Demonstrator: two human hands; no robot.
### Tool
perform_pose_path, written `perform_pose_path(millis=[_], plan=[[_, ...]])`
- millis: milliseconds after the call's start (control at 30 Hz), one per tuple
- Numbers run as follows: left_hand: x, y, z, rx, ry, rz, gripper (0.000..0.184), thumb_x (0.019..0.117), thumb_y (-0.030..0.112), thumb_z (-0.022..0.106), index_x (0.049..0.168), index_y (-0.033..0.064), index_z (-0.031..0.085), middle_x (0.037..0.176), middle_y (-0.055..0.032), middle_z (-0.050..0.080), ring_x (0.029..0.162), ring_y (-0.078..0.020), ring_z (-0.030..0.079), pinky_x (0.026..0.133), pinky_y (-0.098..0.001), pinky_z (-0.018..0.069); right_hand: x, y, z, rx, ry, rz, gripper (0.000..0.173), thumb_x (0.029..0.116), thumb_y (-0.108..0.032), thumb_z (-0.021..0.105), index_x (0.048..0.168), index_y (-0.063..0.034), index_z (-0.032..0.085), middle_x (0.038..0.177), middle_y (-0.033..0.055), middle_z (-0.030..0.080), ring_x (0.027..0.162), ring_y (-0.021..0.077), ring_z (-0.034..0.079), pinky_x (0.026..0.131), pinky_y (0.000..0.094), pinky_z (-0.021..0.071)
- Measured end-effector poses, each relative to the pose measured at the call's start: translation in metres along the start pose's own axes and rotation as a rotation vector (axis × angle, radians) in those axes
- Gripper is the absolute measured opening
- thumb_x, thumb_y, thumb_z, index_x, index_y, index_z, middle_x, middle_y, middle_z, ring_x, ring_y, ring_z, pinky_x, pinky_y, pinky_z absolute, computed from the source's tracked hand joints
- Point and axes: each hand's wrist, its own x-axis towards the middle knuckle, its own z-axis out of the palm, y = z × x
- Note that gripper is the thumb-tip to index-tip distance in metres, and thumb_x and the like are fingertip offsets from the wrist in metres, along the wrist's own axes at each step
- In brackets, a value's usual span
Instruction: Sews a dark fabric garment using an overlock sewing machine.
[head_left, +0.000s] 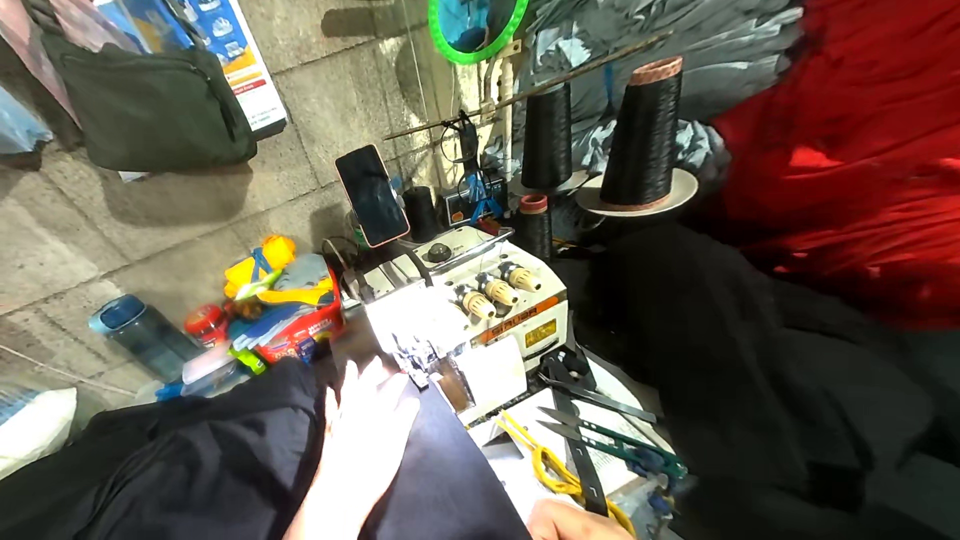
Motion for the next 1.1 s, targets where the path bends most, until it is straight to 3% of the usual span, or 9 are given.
perform_pose_path(millis=[133, 200, 267, 333, 433, 533, 667, 900, 1100], plan=[[-0.008, -0.002, -0.001, 0.022, 0.064, 0.027, 0.049, 0.1050, 0.051, 0.039, 0.142, 0.0295, 0.064, 0.159, -0.0072, 0.045, 0.154, -0.0398, 0.026, 0.116, -0.0745, 0.0163, -0.004, 0.002, 0.003, -0.009, 0.020, -0.019, 0.027, 0.1002, -0.009, 0.052, 0.083, 0.0101, 0.060, 0.074, 0.0124, 0.060, 0.068, 0.0098, 0.058, 0.064, 0.0259, 0.0483], [-0.025, 0.003, 0.006, -0.004, 0.290, 0.163, 0.055, 0.1029, 0.057, 0.039, 0.131, 0.0231, 0.072, 0.151, -0.0156, 0.054, 0.147, -0.0464, 0.037, 0.113, -0.0773, 0.0210, -0.005, 0.001, 0.002, -0.045, 0.029, -0.053, 0.029, 0.1008, -0.009, 0.052, 0.083, 0.0111, 0.061, 0.075, 0.0151, 0.060, 0.069, 0.0117, 0.059, 0.065, 0.0261, 0.0485], [-0.047, 0.019, 0.015, -0.133, 0.432, 0.340, 0.077, 0.0986, 0.073, 0.031, 0.127, 0.0137, 0.071, 0.140, -0.0217, 0.061, 0.140, -0.0459, 0.047, 0.114, -0.0689, 0.0302, -0.004, -0.003, 0.000, -0.079, 0.026, -0.080, 0.030, 0.1007, -0.010, 0.052, 0.081, 0.0112, 0.061, 0.074, 0.0167, 0.060, 0.069, 0.0135, 0.059, 0.065, 0.0266, 0.0478], [-0.067, 0.038, 0.028, -0.191, 0.450, 0.485, 0.088, 0.0869, 0.081, 0.046, 0.129, 0.0071, 0.066, 0.133, -0.0250, 0.065, 0.134, -0.0475, 0.053, 0.110, -0.0690, 0.0342, -0.001, -0.009, 0.001, -0.097, 0.019, -0.104, 0.030, 0.1003, -0.010, 0.052, 0.080, 0.0107, 0.060, 0.073, 0.0172, 0.060, 0.068, 0.0142, 0.058, 0.064, 0.0268, 0.0473], [-0.082, 0.047, 0.042, -0.082, 0.459, 0.519, 0.053, 0.0867, 0.043, 0.072, 0.128, 0.0096, 0.068, 0.130, -0.0205, 0.069, 0.131, -0.0489, 0.056, 0.103, -0.0745, 0.0371, 0.000, -0.014, 0.005, -0.100, 0.011, -0.126, 0.030, 0.0991, -0.010, 0.052, 0.079, 0.0098, 0.060, 0.070, 0.0168, 0.060, 0.066, 0.0147, 0.059, 0.063, 0.0276, 0.0472], [-0.089, 0.038, 0.033, 0.004, 0.497, 0.500, 0.031, 0.0917, 0.009, 0.062, 0.119, 0.0184, 0.075, 0.122, -0.0109, 0.075, 0.128, -0.0420, 0.061, 0.103, -0.0663, 0.0416, 0.002, -0.015, 0.008, -0.064, 0.005, -0.105, 0.029, 0.0993, -0.011, 0.051, 0.080, 0.0094, 0.060, 0.070, 0.0143, 0.059, 0.065, 0.0129, 0.058, 0.063, 0.0276, 0.0482], [-0.091, 0.031, 0.025, 0.042, 0.474, 0.513, 0.032, 0.0965, 0.004, 0.056, 0.118, 0.0174, 0.076, 0.121, -0.0076, 0.075, 0.129, -0.0382, 0.061, 0.105, -0.0646, 0.0398, 0.014, -0.015, 0.010, 0.026, -0.004, -0.057, 0.023, 0.0986, -0.007, 0.053, 0.082, 0.0063, 0.061, 0.070, 0.0070, 0.059, 0.065, 0.0066, 0.057, 0.062, 0.0241, 0.0476], [-0.062, 0.021, 0.019, 0.075, 0.515, 0.452, 0.033, 0.0900, 0.000, 0.062, 0.116, 0.0141, 0.078, 0.122, -0.0031, 0.075, 0.129, -0.0379, 0.061, 0.105, -0.0658, 0.0440, 0.070, -0.006, 0.014, 0.095, 0.063, 0.176, 0.017, 0.0939, -0.011, 0.054, 0.078, -0.0145, 0.060, 0.067, -0.0100, 0.060, 0.057, -0.0003, 0.059, 0.056, 0.0192, 0.0519], [-0.031, 0.007, 0.019, 0.028, 0.418, 0.320, 0.037, 0.0912, 0.005, 0.054, 0.120, 0.0132, 0.076, 0.128, -0.0035, 0.072, 0.130, -0.0391, 0.060, 0.102, -0.0708, 0.0434, 0.113, -0.001, 0.023, -0.302, 0.191, 0.366, 0.023, 0.0979, -0.015, 0.061, 0.079, -0.0035, 0.059, 0.068, 0.0002, 0.050, 0.060, 0.0079, 0.050, 0.058, 0.0267, 0.0438]])
